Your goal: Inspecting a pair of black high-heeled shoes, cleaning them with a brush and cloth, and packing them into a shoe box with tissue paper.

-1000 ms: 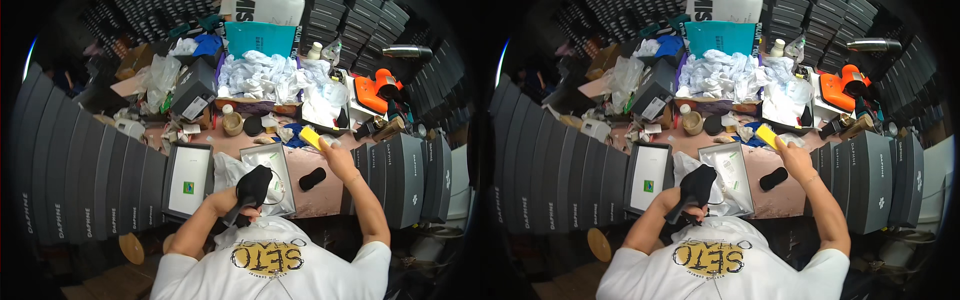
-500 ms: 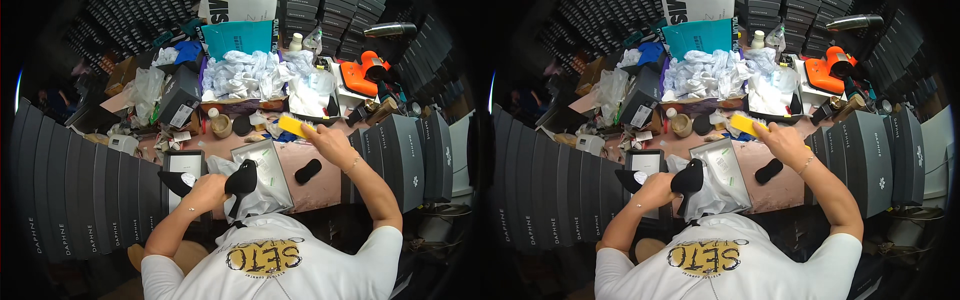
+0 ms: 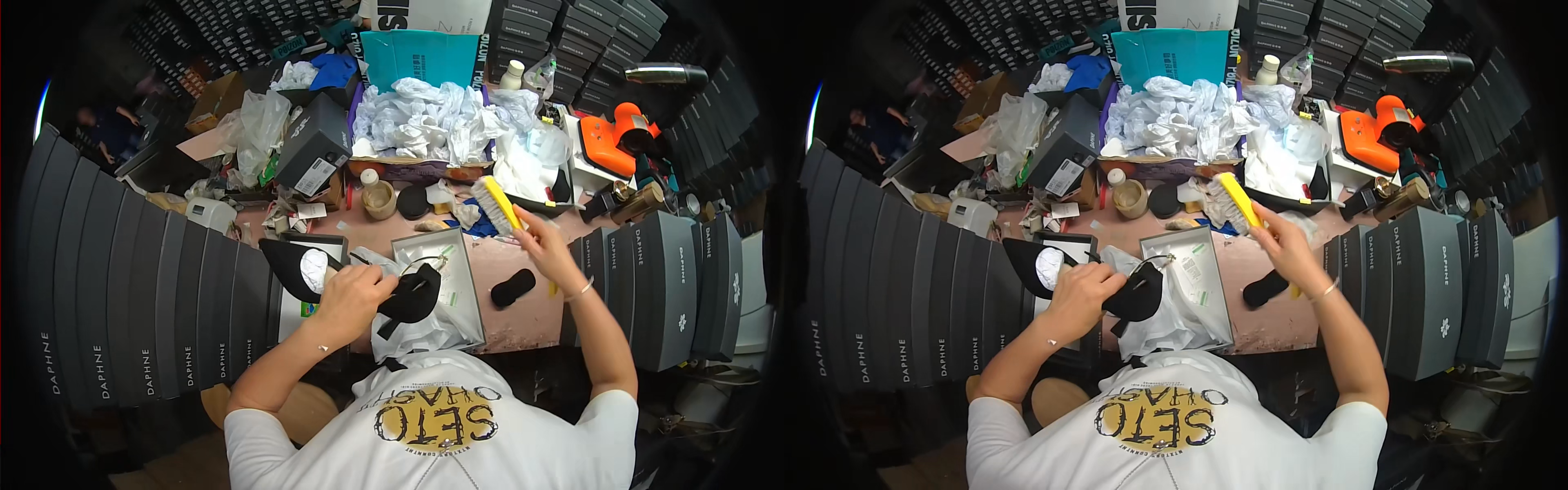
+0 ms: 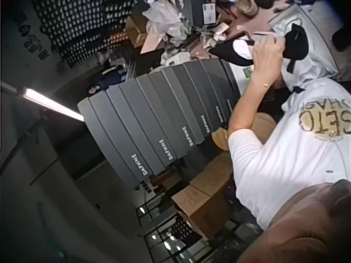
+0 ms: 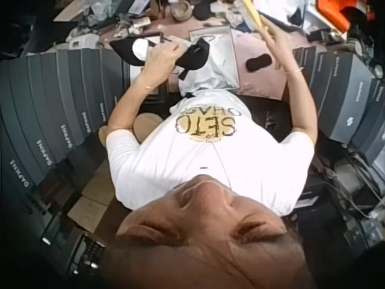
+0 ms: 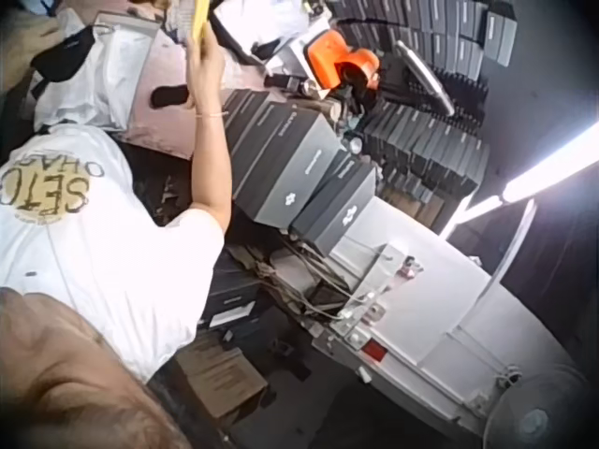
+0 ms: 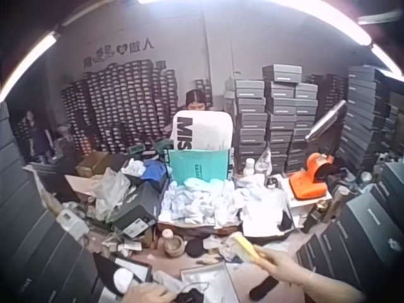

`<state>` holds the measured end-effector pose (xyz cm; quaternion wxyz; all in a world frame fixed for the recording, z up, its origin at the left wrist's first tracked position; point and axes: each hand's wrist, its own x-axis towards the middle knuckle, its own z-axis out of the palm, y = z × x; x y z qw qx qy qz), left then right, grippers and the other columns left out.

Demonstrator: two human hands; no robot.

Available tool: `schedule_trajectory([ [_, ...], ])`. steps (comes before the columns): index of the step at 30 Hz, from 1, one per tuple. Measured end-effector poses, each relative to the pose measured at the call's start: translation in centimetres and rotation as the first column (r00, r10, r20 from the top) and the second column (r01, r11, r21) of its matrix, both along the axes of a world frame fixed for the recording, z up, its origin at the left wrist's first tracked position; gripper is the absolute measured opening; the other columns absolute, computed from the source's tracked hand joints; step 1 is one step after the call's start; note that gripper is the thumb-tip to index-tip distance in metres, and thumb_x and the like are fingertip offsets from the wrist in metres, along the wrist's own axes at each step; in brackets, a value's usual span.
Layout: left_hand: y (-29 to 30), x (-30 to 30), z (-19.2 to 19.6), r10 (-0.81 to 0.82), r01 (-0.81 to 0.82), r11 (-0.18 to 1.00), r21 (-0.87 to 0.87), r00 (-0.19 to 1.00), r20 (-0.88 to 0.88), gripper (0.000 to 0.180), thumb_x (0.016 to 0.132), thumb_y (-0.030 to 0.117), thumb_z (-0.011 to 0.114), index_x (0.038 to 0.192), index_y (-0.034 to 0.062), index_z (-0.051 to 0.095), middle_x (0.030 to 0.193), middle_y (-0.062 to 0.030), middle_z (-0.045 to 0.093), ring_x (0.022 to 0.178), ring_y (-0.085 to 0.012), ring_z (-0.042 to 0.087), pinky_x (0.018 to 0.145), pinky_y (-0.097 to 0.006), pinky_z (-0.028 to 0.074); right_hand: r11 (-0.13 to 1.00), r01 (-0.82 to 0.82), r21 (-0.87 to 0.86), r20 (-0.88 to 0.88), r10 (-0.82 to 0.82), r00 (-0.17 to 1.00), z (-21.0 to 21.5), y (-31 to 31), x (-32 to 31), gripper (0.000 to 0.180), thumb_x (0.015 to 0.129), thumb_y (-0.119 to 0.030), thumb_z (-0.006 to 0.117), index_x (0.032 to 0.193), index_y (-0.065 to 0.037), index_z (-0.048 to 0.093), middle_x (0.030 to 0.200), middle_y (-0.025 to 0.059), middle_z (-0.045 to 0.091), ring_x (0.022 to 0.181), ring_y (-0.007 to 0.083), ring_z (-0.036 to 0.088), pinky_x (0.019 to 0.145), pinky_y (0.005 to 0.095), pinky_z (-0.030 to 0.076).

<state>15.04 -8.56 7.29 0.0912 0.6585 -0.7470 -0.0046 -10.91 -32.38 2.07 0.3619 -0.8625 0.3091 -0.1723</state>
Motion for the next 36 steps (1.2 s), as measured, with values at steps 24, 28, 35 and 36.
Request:
schedule_trajectory([
  [24, 2.1, -6.1, -9.2, 0.382, 0.332, 0.909, 0.25, -0.905, -0.188, 0.06, 0.094, 0.051, 0.043, 0.133, 0.0058, 0.042, 0.126, -0.0125, 0.053, 0.117, -0.023, 0.052, 0.098, -0.042, 0.043, 0.811, -0.296, 0.504, 0.436, 0.056, 0.898, -3.1, 14.4, 5.9, 0.061, 0.077, -0.003, 0.056, 0.134, 0.001, 0.036, 0.115, 0.0177, 0.057, 0.105, 0.0237, 0.057, 0.091, 0.0295, 0.043],
  [28, 2.1, -7.3, -11.4, 0.251, 0.148, 0.922, 0.358, -0.932, -0.263, 0.042, 0.096, 0.035, 0.046, 0.126, 0.0061, 0.048, 0.116, -0.01, 0.058, 0.106, -0.0212, 0.059, 0.091, -0.037, 0.05, 0.932, -0.23, 0.279, 0.31, 0.139, 0.941, -1.6, 13.8, 5.1, 0.055, 0.073, -0.002, 0.061, 0.126, 0.001, 0.046, 0.102, 0.0207, 0.06, 0.092, 0.0333, 0.061, 0.082, 0.0313, 0.048],
  [35, 2.0, -5.9, -12.0, 0.124, -0.023, 0.936, 0.35, -0.912, -0.392, 0.033, 0.091, 0.029, 0.052, 0.109, 0.001, 0.056, 0.106, -0.0169, 0.062, 0.101, -0.034, 0.059, 0.095, -0.044, 0.046, 0.752, -0.037, 0.658, 0.27, -0.189, 0.944, -5.5, 14.1, -0.1, 0.028, 0.075, -0.001, 0.066, 0.102, -0.001, 0.057, 0.082, 0.0042, 0.061, 0.065, 0.0138, 0.057, 0.062, 0.0261, 0.048],
  [36, 1.7, -5.4, -11.7, 0.102, -0.04, 0.936, 0.349, -0.92, -0.379, 0.038, 0.089, 0.037, 0.053, 0.104, 0.0023, 0.059, 0.104, -0.0169, 0.06, 0.1, -0.0344, 0.057, 0.093, -0.047, 0.046, 0.732, 0.035, 0.68, 0.22, -0.25, 0.943, -6.5, 14.0, -1.2, 0.026, 0.076, -0.002, 0.066, 0.102, -0.002, 0.058, 0.081, 0.0018, 0.061, 0.066, 0.0106, 0.056, 0.061, 0.0245, 0.047],
])
